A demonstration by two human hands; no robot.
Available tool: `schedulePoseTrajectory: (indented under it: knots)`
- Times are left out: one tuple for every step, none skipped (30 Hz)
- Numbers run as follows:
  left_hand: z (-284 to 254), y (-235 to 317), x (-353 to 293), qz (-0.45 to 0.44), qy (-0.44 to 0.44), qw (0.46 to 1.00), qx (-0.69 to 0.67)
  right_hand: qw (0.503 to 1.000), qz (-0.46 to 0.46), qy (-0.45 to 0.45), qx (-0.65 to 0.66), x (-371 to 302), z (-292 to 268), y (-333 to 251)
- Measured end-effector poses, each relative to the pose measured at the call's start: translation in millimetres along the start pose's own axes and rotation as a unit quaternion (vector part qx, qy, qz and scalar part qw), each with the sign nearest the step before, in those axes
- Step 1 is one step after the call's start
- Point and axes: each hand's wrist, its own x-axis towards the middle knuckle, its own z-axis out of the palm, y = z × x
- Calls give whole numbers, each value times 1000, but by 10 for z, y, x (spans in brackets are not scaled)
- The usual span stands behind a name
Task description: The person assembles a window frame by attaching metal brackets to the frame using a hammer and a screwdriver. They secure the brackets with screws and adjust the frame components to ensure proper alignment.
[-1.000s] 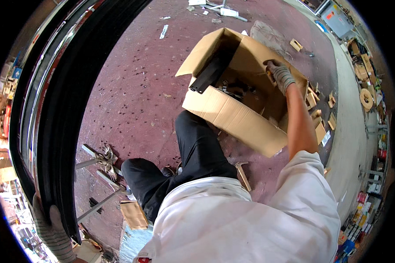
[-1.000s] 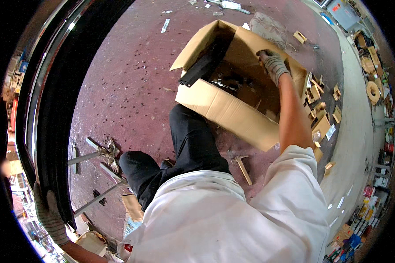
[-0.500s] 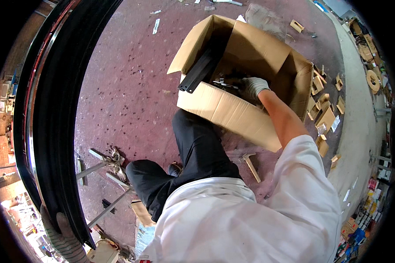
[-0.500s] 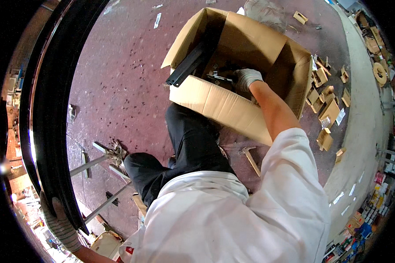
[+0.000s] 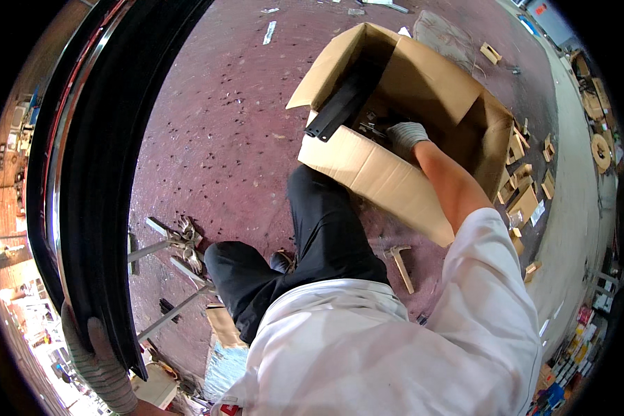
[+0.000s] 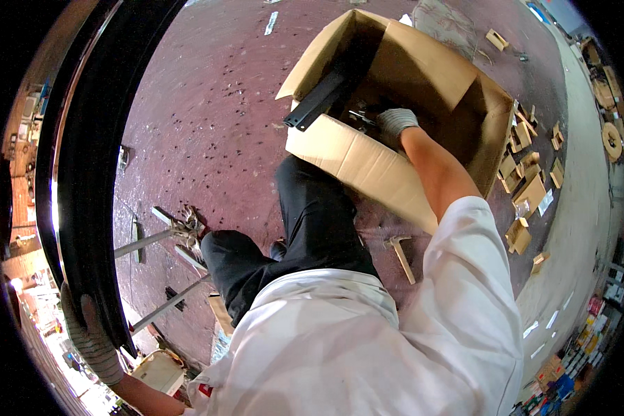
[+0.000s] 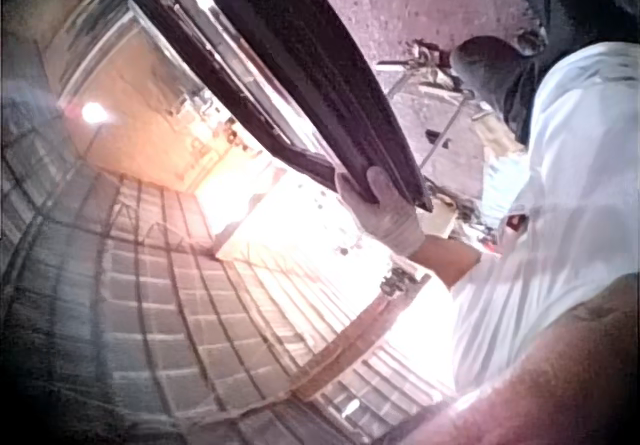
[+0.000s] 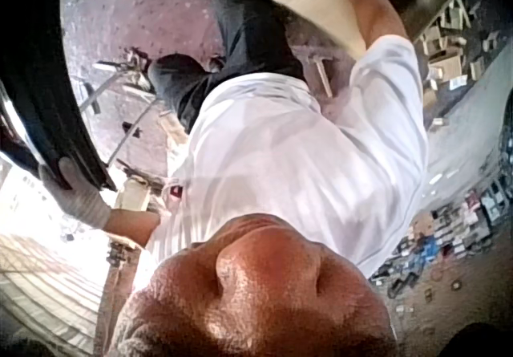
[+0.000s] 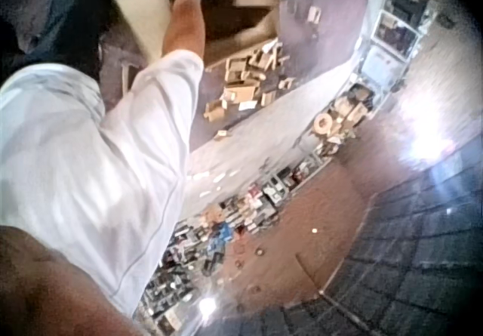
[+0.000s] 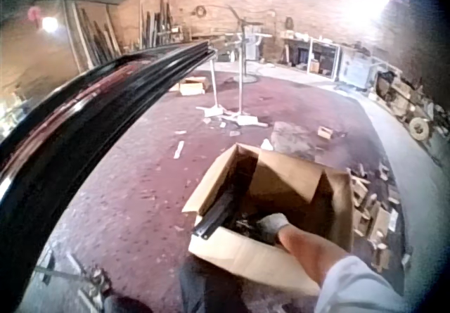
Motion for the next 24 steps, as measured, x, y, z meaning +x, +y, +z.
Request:
schedulePoseTrajectory:
  knots:
    - [5, -20, -6, -4, 0, 1000, -14, 1000, -6, 9, -1, -7, 11, 17]
    - [10, -47, -7, -8, -1, 1000, -29, 1000, -12, 19, -1, -14, 14, 43]
    - [26, -62, 12, -9, -4, 999, -45, 999, 15, 19, 24, -12, 46, 123]
    - [14, -7, 4, -35, -4, 999, -41, 998, 40, 20, 49, 22, 64, 190]
    - [-1, -36, 8, -34, -7, 998, -55, 995, 65, 20, 74, 46, 90, 250]
    - [-10, -92, 9, -34, -10, 997, -68, 994, 53, 52, 74, -49, 58, 248]
    - [-4, -124, 31, -30, -13, 996, -86, 992, 77, 78, 67, -113, 69, 322]
    - [-21, -151, 55, -5, -14, 999, -49, 988, 101, 103, 59, -186, 72, 410]
    - [-43, -145, 49, -1, -23, 998, -50, 983, 121, 128, 52, -259, 12, 396]
    - [-70, -139, 43, 5, -33, 998, -51, 981, 115, 154, -21, -357, -44, 395]
    - [-64, -161, 35, 12, -43, 997, -59, 977, 124, 171, -6, -618, -259, 294]
    - [-111, -145, 41, 27, -57, 997, -51, 974, 128, 186, 11, -873, -521, 129]
    - [-146, -154, 31, 34, -64, 996, -59, 970, 131, 201, 28, -996, -666, 51]
    - [-155, -161, 61, 51, -74, 993, -77, 955, 137, 262, 38, -1081, -626, 206]
    - [-176, -183, 58, 61, -80, 991, -88, 942, 139, 300, 62, -1161, -694, 201]
    - [-214, -196, 61, 100, -90, 989, -54, 927, 139, 337, 85, -1256, -760, 191]
    - [-259, -224, 87, 116, -103, 986, -59, 910, 140, 374, 110, -1334, -811, 191]
    - [-304, -258, 118, 131, -116, 983, -63, 903, 154, 381, 127, -1359, -855, 217]
    - [-350, -283, 131, 146, -129, 979, -67, 887, 122, 403, 189, -1416, -893, 220]
    - [-381, -303, 129, 134, -125, 981, -57, 867, 89, 422, 249, -1501, -973, 163]
    - [-382, -290, 127, 118, -120, 981, -91, 842, 55, 440, 307, -1580, -1031, 141]
    - [-371, -261, 133, 102, -115, 980, -125, 798, -10, 515, 313, -1485, -983, 190]
    - [-372, -242, 142, 86, -110, 977, -159, 769, -47, 494, 403, -1528, -973, 218]
    - [-400, -261, 159, 109, -95, 983, -116, 732, -87, 465, 489, -1634, -1083, 24]
